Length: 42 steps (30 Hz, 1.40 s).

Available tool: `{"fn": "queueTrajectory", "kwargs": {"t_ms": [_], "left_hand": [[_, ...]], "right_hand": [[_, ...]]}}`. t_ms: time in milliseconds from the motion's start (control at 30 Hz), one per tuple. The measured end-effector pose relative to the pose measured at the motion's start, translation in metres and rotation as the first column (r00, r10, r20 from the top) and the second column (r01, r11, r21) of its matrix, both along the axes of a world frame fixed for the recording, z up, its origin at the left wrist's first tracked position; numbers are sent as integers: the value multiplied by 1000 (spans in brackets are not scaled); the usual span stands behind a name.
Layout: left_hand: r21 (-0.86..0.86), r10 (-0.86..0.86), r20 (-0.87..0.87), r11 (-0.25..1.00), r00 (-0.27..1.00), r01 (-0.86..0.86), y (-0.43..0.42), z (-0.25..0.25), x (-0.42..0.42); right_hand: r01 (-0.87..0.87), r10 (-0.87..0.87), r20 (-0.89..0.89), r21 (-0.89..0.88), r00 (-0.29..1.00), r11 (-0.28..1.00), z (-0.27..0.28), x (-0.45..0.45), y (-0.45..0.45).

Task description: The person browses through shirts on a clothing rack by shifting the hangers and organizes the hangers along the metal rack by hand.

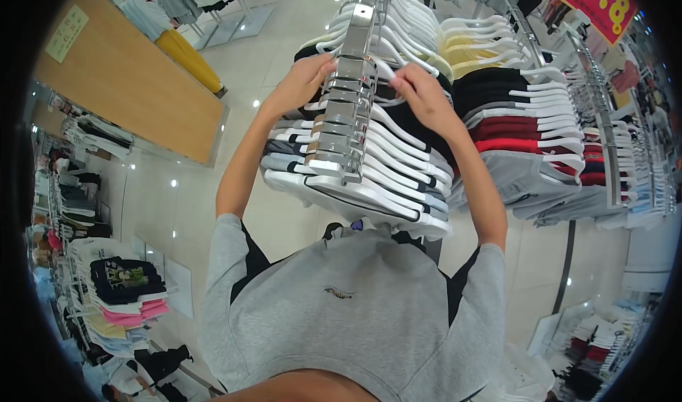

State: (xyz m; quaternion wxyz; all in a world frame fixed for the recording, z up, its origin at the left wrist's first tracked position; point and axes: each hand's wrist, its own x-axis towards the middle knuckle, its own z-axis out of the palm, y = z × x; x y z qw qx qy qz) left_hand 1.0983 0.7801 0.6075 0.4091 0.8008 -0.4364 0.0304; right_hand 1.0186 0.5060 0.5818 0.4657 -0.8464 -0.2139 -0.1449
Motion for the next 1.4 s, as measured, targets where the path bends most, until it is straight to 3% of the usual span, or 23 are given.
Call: {"fn": "queueTrajectory", "kwargs": {"t_ms": [200,267,300,400,467,533,667,800,867,933,1000,1033,1067,1133,1167,1200,1267,1400], "left_hand": [[12,10,19,1000,1000,-11,-5,-11,16],[-112,154,32,982,988,-149,-5,-13,3],[-174,248,193,961,949,-216,-5,-11,-4],[-96,155,125,985,980,-143,16,1,-41],[181,5,-75,983,997,9,28,12,-63],[169,6,-159,985,987,22,27,3,-65],[85,-55,-53,995,997,59,20,-5,-55],[71,23,24,997,999,-25,13,4,-43],[88,63,105,993,992,-72,10,-4,-32],[139,87,151,984,985,-109,10,-8,-31],[34,177,222,981,959,-189,13,-10,-40],[27,200,357,974,913,-224,18,-7,-47],[26,199,359,974,912,-224,24,-3,-58],[21,122,62,992,991,-124,37,0,-79],[79,21,-84,997,996,-15,41,-2,-82],[81,25,-89,997,996,-18,41,-3,-83],[146,-1,-254,988,967,39,40,-5,-85],[133,-12,-161,991,987,33,35,-5,-77]], "right_hand": [[8,-1,-118,58,993,998,-12,13,-4],[187,-191,39,93,981,978,-13,3,3],[226,-242,157,115,957,967,-8,-4,8],[188,-205,198,99,959,977,-2,-42,8],[-46,64,-144,124,988,991,-2,-69,7],[-105,144,-304,140,942,984,-2,-84,17],[-42,112,-329,212,938,976,-12,-74,14],[15,0,-144,102,990,995,-2,-54,14],[48,-36,-187,57,982,997,-5,-46,15],[53,-52,-28,36,998,998,-12,-41,19],[84,-85,57,27,995,996,-9,-48,21],[191,-175,233,-47,957,981,-1,-56,22],[305,-240,407,-100,881,947,4,-65,22],[234,-197,355,-64,914,970,7,-87,17],[93,-84,101,-86,991,992,8,-98,15],[-53,41,-163,-69,986,996,9,-105,14],[-111,103,-249,-17,963,994,7,-107,20],[-112,145,-282,128,949,985,-2,-95,17]]}}
